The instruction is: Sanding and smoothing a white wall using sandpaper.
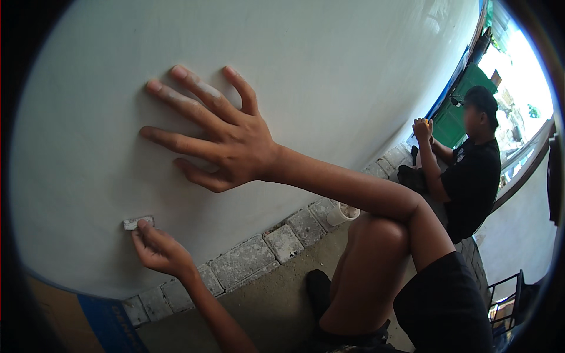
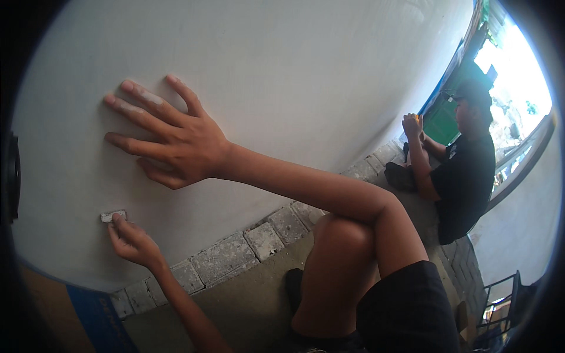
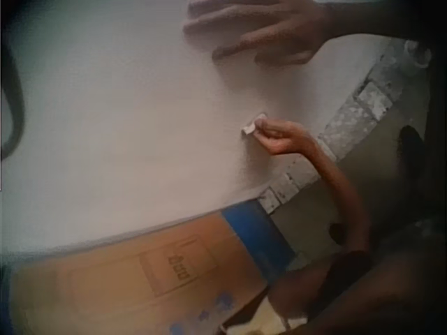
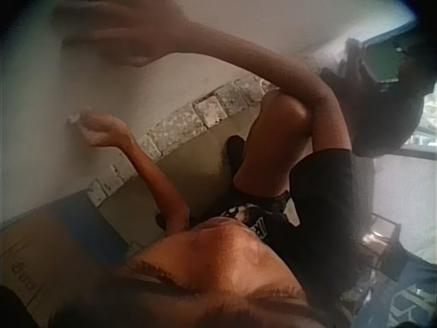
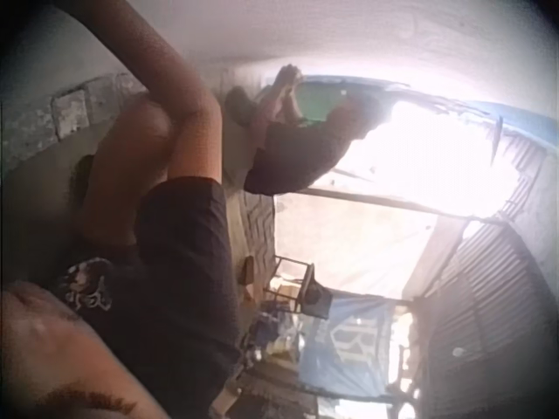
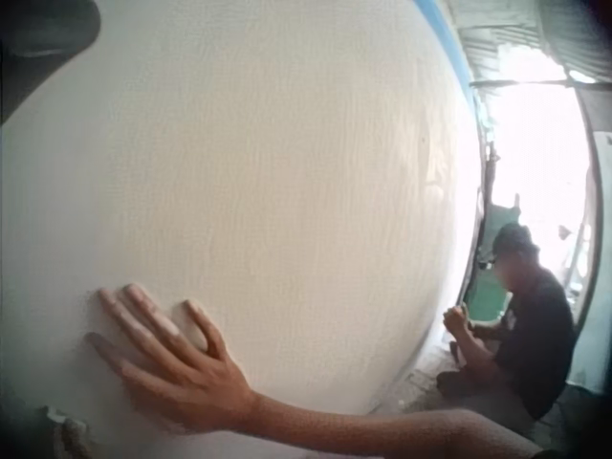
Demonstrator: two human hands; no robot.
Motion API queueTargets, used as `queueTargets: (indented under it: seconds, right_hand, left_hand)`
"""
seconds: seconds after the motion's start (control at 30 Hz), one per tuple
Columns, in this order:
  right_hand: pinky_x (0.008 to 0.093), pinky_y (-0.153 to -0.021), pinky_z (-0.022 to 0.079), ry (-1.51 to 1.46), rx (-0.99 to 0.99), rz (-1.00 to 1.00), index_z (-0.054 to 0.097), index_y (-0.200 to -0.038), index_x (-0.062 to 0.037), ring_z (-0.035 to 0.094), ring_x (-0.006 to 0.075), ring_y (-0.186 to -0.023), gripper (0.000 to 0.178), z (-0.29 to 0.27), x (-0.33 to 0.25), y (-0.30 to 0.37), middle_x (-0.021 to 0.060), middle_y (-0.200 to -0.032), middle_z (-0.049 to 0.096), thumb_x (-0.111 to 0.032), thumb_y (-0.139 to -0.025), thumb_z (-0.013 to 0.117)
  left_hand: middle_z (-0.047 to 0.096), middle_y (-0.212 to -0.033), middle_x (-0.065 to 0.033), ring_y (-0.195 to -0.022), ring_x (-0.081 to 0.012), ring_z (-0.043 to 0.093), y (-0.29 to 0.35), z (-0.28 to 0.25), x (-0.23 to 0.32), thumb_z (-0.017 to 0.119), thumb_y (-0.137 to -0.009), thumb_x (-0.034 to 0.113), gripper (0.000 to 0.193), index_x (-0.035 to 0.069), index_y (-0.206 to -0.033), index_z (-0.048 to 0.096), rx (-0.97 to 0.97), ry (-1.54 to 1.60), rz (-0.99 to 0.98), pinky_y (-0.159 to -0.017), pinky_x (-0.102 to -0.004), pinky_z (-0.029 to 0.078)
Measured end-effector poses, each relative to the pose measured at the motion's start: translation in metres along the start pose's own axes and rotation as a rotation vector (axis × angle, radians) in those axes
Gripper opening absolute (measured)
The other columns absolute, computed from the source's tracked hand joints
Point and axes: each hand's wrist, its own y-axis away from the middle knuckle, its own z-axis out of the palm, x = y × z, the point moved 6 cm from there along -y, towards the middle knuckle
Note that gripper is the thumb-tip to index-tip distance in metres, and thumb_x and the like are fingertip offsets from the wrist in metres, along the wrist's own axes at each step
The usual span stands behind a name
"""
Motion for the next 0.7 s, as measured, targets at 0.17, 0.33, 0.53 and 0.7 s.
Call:
queueTargets:
  seconds: [0.17,0.33,0.53,0.7]
  right_hand:
    - [0.0601,-0.125,-0.002,0.024,-0.005,-0.024,0.059,-0.139,-0.044,0.028,0.0247,-0.154,0.054,-0.001,0.0,0.0,0.004,-0.165,0.034,-0.043,-0.084,0.063]
    - [0.0607,-0.124,-0.002,0.043,0.01,-0.028,0.06,-0.138,-0.0438,0.028,0.0249,-0.154,0.054,-0.001,-0.002,0.0,0.0045,-0.166,0.033,-0.043,-0.084,0.063]
    - [0.0599,-0.125,-0.003,0.015,-0.007,-0.02,0.059,-0.139,-0.0433,0.027,0.0248,-0.155,0.055,0.0,-0.004,-0.001,0.0047,-0.166,0.033,-0.042,-0.084,0.063]
    - [0.0598,-0.125,-0.002,0.008,-0.009,-0.019,0.059,-0.139,-0.0431,0.027,0.0246,-0.154,0.056,0.002,-0.005,0.001,0.0045,-0.166,0.033,-0.042,-0.083,0.064]
  left_hand:
    - [0.041,-0.061,0.0055,-0.054,-0.0026,0.036,-0.018,-0.013,0.001,0.054,-0.108,0.022,0.032,0.001,-0.083,0.057,-0.005,0.004,0.044,-0.047,-0.023,0.027]
    - [0.051,-0.064,0.0017,-0.056,-0.0031,0.041,-0.004,-0.006,-0.002,0.056,-0.107,0.019,0.029,-0.005,-0.092,0.062,-0.023,-0.002,0.024,-0.047,-0.0231,0.03]
    - [0.049,-0.063,0.0025,-0.054,-0.0033,0.04,0.015,0.013,0.02,0.056,-0.106,0.02,0.028,-0.003,-0.091,0.061,-0.068,-0.077,0.32,-0.046,-0.0236,0.03]
    - [0.033,-0.06,0.0072,-0.053,-0.0021,0.031,-0.007,-0.006,-0.003,0.054,-0.107,0.021,0.032,0.004,-0.08,0.053,-0.026,0.073,-0.02,-0.046,-0.0228,0.023]
